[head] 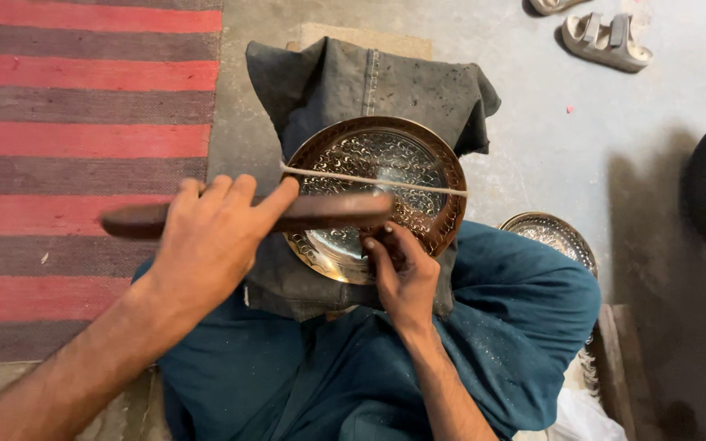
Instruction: The person sits cross-legged on the floor with an ornate brass plate resting on a cloth cushion on their lap. They hold a chisel against the plate's engraved surface and strike it with a wooden mallet, repositioning the chisel repeatedly to work the decorative pattern, occasionally pausing to reposition the plate or tool.
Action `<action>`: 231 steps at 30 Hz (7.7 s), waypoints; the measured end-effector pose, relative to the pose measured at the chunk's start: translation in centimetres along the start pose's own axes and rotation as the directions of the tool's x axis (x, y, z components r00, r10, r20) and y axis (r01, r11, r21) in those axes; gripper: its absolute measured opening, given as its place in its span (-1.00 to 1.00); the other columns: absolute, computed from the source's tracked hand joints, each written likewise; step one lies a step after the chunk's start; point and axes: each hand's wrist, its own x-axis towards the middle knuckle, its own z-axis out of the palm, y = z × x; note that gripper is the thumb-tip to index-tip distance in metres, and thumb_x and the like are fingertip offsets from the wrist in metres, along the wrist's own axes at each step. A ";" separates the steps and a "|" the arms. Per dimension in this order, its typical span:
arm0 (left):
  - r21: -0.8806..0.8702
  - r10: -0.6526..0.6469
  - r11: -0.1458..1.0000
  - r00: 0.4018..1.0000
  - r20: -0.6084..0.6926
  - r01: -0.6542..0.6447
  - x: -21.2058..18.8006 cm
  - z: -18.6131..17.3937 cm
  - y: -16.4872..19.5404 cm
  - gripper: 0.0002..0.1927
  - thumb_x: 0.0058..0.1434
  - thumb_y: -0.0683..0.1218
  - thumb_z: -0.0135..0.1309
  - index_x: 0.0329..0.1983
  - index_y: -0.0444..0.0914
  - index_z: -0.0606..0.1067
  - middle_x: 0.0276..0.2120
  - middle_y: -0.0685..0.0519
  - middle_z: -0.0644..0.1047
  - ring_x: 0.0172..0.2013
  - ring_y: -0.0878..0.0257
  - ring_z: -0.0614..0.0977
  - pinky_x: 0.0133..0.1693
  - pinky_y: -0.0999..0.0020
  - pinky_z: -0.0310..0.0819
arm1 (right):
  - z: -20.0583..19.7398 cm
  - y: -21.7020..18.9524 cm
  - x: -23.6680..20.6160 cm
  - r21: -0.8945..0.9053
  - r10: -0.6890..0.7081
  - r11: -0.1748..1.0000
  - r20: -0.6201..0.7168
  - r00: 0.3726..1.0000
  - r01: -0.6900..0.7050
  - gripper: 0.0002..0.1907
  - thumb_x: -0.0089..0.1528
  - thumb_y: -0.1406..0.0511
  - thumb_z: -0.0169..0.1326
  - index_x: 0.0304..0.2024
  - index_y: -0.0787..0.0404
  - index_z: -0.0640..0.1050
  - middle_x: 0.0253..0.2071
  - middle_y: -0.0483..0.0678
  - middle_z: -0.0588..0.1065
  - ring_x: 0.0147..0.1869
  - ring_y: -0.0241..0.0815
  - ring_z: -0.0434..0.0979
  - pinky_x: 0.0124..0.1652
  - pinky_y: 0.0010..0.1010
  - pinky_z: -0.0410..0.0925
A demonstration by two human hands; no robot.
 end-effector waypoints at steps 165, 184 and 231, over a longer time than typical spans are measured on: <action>-0.066 -0.123 0.991 0.981 -0.149 0.114 -2.9 3.5 0.8 -0.21 0.11 -0.29 0.16 0.41 0.06 0.28 -0.24 0.05 0.45 -0.20 0.05 0.54 -0.10 0.06 0.36 | -0.7 0.1 2.8 -0.151 -0.138 0.972 0.260 0.956 0.182 -0.70 0.23 0.47 0.21 0.02 0.28 0.59 -0.18 -0.01 0.69 -0.10 -0.27 0.73 -0.14 -0.48 0.51; -0.208 -0.173 0.967 0.979 -0.105 0.148 -2.4 3.8 0.0 -0.14 0.05 -0.28 0.19 0.42 0.06 0.25 -0.16 0.00 0.43 -0.14 0.00 0.56 -0.09 0.00 0.39 | -0.5 0.5 2.8 -0.124 -0.080 0.986 0.242 0.967 0.113 -0.69 0.25 0.49 0.16 0.06 0.32 0.57 -0.20 -0.02 0.68 -0.10 -0.28 0.71 -0.12 -0.50 0.50; -0.654 -0.545 0.563 0.822 0.166 0.505 -10.8 8.0 5.5 -0.73 0.19 -0.09 0.13 -0.03 -0.18 0.53 -0.23 -0.01 0.58 -0.20 0.00 0.63 -0.19 0.16 0.52 | -11.4 3.2 9.3 -0.202 -0.116 0.972 0.047 0.992 0.123 -0.76 0.32 0.54 0.06 0.05 0.39 0.51 -0.06 0.02 0.60 -0.08 -0.27 0.64 -0.11 -0.46 0.50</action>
